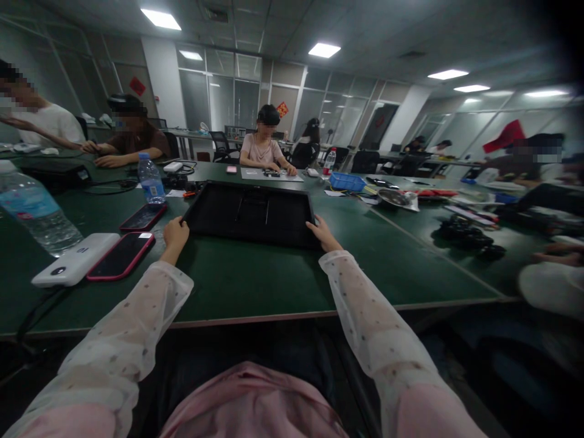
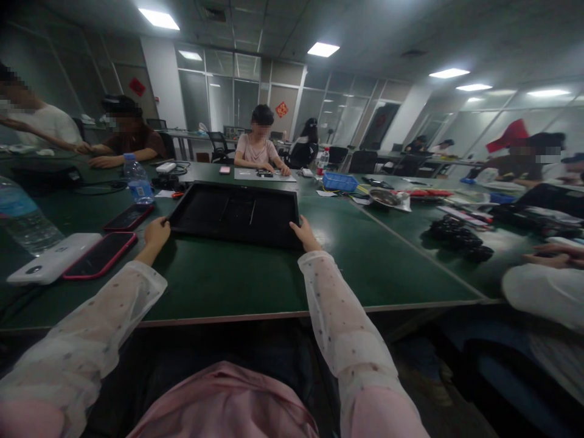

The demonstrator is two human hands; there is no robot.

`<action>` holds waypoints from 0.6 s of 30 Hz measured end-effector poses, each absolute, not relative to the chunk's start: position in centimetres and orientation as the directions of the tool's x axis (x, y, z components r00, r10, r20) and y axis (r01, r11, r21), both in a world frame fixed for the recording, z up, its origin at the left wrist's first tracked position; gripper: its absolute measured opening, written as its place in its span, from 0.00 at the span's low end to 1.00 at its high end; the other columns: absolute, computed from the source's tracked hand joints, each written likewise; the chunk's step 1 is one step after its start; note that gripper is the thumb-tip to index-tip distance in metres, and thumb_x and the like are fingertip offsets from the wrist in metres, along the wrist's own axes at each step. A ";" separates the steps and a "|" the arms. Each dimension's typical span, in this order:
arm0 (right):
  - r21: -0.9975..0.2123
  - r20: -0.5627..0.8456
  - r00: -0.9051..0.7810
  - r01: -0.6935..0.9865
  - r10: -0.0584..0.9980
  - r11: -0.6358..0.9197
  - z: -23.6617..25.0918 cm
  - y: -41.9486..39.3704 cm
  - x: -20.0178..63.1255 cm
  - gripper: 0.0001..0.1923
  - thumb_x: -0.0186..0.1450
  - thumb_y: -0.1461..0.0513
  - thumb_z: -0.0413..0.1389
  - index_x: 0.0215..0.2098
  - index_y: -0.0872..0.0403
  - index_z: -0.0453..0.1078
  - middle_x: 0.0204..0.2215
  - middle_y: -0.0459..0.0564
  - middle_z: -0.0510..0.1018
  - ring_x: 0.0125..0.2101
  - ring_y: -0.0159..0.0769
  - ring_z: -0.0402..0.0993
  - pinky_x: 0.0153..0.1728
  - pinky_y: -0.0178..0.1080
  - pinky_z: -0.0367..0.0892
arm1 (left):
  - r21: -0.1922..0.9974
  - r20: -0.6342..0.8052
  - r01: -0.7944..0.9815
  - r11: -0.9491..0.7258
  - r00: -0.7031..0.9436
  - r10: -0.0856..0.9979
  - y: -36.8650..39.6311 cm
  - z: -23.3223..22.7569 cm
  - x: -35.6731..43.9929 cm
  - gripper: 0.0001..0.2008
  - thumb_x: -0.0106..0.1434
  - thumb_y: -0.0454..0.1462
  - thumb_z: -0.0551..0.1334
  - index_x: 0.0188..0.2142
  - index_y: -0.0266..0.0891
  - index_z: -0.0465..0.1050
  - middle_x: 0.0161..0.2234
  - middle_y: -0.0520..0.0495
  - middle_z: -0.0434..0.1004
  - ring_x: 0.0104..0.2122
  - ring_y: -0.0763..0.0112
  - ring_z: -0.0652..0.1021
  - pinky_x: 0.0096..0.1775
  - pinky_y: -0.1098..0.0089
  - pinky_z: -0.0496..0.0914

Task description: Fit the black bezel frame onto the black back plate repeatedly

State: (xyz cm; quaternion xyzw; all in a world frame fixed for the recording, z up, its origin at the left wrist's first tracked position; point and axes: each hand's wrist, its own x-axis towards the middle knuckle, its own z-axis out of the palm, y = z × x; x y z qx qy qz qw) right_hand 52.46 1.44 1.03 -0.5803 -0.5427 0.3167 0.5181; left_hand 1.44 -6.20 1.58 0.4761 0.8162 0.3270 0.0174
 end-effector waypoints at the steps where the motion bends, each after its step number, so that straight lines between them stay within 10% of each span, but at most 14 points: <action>1: -0.958 0.190 0.207 0.254 0.960 0.135 1.0 1.4 52.1 0.36 0.60 0.60 0.62 0.67 0.54 0.67 0.45 0.54 0.84 0.44 0.44 0.82 0.52 0.54 0.78 | 0.555 0.281 0.763 0.331 -0.547 0.788 -6.2 1.6 1.5 0.25 0.74 0.36 0.56 0.66 0.30 0.76 0.61 0.30 0.78 0.61 0.48 0.78 0.61 0.57 0.70; 18: -0.924 0.327 0.549 0.356 0.769 0.139 0.9 1.1 56.5 0.34 0.55 0.62 0.52 0.59 0.62 0.70 0.44 0.60 0.82 0.45 0.48 0.81 0.54 0.55 0.77 | 0.583 0.273 0.762 0.280 -0.509 0.816 -5.9 0.9 1.2 0.25 0.73 0.38 0.56 0.64 0.30 0.77 0.58 0.31 0.81 0.60 0.47 0.79 0.60 0.55 0.71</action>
